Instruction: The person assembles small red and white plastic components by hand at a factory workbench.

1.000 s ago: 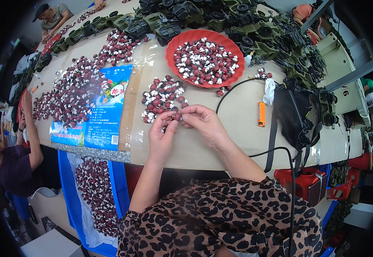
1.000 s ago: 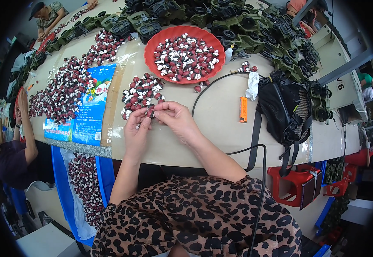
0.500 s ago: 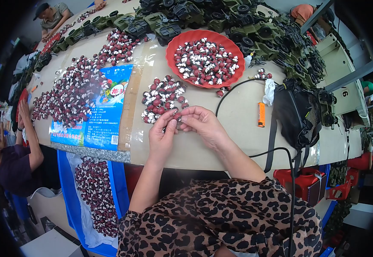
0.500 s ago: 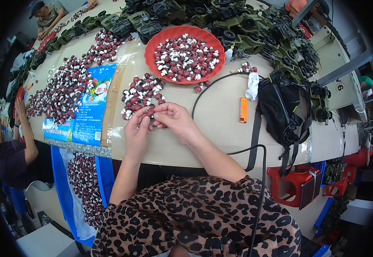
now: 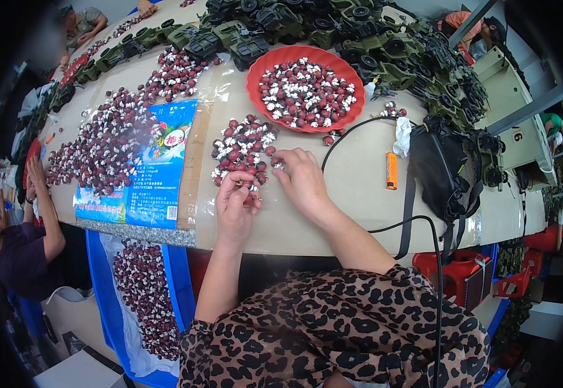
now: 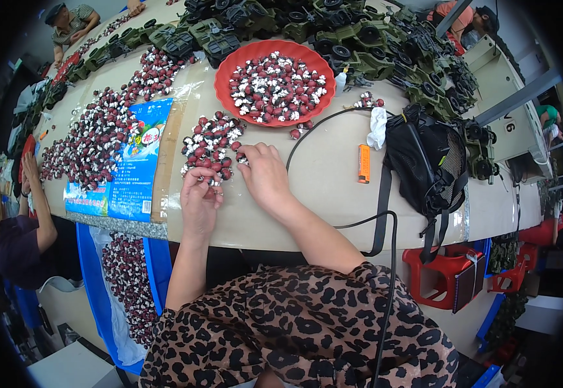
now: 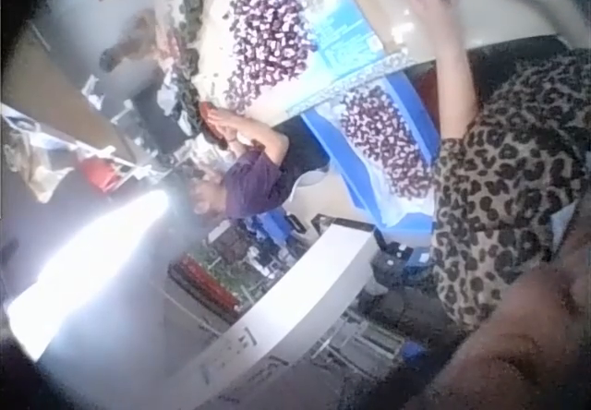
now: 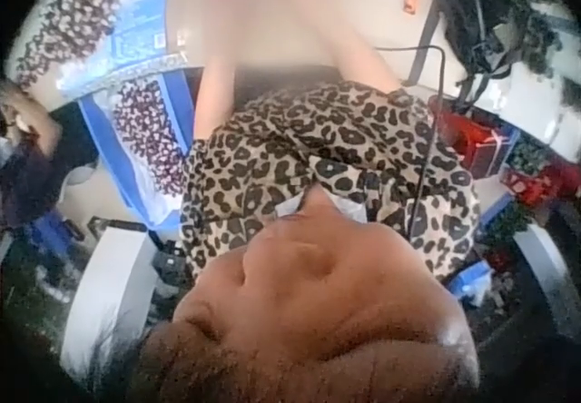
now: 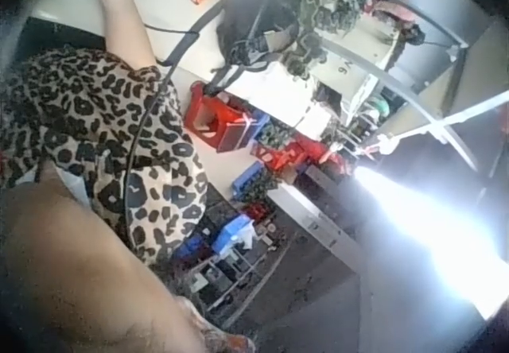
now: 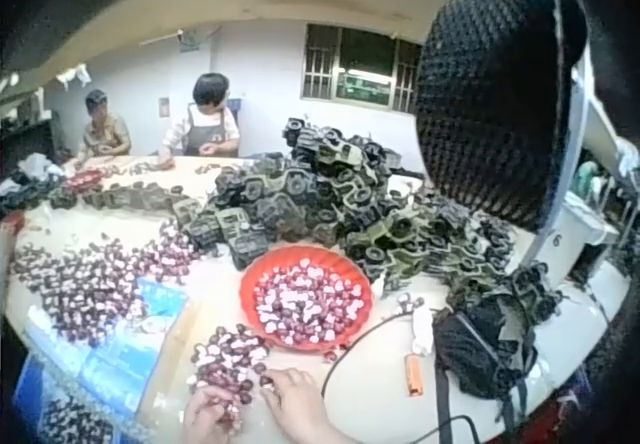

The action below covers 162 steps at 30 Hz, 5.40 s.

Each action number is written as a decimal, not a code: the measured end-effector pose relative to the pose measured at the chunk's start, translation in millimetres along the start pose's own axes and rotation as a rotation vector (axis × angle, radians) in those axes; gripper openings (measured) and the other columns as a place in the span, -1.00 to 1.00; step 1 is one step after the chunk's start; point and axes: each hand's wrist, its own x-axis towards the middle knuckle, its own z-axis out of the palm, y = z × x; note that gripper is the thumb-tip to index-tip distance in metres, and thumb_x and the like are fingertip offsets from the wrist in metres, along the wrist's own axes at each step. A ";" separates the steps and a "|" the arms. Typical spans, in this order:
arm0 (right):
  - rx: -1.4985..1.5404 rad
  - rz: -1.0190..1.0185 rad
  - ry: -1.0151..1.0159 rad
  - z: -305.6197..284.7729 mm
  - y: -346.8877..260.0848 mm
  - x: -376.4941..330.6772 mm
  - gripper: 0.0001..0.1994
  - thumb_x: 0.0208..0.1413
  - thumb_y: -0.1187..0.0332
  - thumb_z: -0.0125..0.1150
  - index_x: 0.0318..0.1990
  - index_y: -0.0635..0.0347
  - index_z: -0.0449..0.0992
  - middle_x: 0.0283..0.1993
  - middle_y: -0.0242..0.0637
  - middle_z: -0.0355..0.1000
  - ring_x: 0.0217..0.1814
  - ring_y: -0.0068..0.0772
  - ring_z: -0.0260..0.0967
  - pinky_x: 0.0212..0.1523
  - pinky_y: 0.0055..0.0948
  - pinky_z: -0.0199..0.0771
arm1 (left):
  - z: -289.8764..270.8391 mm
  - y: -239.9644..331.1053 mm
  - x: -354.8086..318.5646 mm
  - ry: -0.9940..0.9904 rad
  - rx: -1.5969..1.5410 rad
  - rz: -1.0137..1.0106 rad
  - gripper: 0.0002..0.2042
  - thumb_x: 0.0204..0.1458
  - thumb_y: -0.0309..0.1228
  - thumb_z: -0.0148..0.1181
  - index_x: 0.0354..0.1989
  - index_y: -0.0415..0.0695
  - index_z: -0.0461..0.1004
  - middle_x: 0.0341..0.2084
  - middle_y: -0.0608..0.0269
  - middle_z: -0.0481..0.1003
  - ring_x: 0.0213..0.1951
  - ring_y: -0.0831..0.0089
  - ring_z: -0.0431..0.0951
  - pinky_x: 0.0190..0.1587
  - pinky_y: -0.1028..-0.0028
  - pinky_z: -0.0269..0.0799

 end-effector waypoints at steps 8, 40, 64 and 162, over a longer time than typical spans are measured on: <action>1.268 0.600 -0.267 -13.7 -8.8 -1.3 -0.74 -0.12 0.54 0.16 -0.21 0.28 0.34 -0.29 -0.29 0.34 -0.29 -0.56 0.33 -0.27 -0.60 0.39 | -2.9 -9.2 0.5 -0.054 0.167 0.103 -0.89 0.02 -0.48 -0.04 -0.30 -0.21 0.31 -0.54 0.33 0.32 -0.63 0.71 0.26 -0.63 0.75 0.12; 1.426 0.586 -0.398 -15.9 -9.2 -4.6 -0.72 -0.11 0.60 0.12 -0.17 0.35 0.33 -0.22 -0.26 0.36 -0.20 -0.57 0.33 -0.12 -0.60 0.36 | 1.8 -11.1 -0.3 -0.070 0.388 0.138 -0.80 -0.04 -0.60 -0.01 -0.20 -0.22 0.28 -0.45 0.35 0.35 -0.53 0.76 0.27 -0.54 0.76 0.19; 1.323 0.591 -0.456 -18.3 -9.9 -5.2 -0.69 -0.08 0.51 0.12 -0.11 0.33 0.36 -0.25 -0.28 0.41 -0.26 -0.61 0.35 -0.26 -0.64 0.34 | -1.8 -15.3 1.5 -0.092 0.358 0.142 -0.88 -0.01 -0.58 -0.03 -0.29 -0.20 0.22 -0.49 0.32 0.36 -0.54 0.73 0.28 -0.55 0.73 0.19; 1.399 0.565 -0.358 -17.7 -12.8 -5.7 -0.77 -0.10 0.59 0.08 -0.21 0.34 0.34 -0.23 -0.28 0.35 -0.23 -0.61 0.31 -0.15 -0.63 0.33 | 6.6 -5.3 -5.0 -0.015 0.365 0.078 -0.74 -0.02 -0.59 -0.02 -0.11 -0.22 0.33 -0.49 0.37 0.37 -0.62 0.75 0.25 -0.62 0.76 0.15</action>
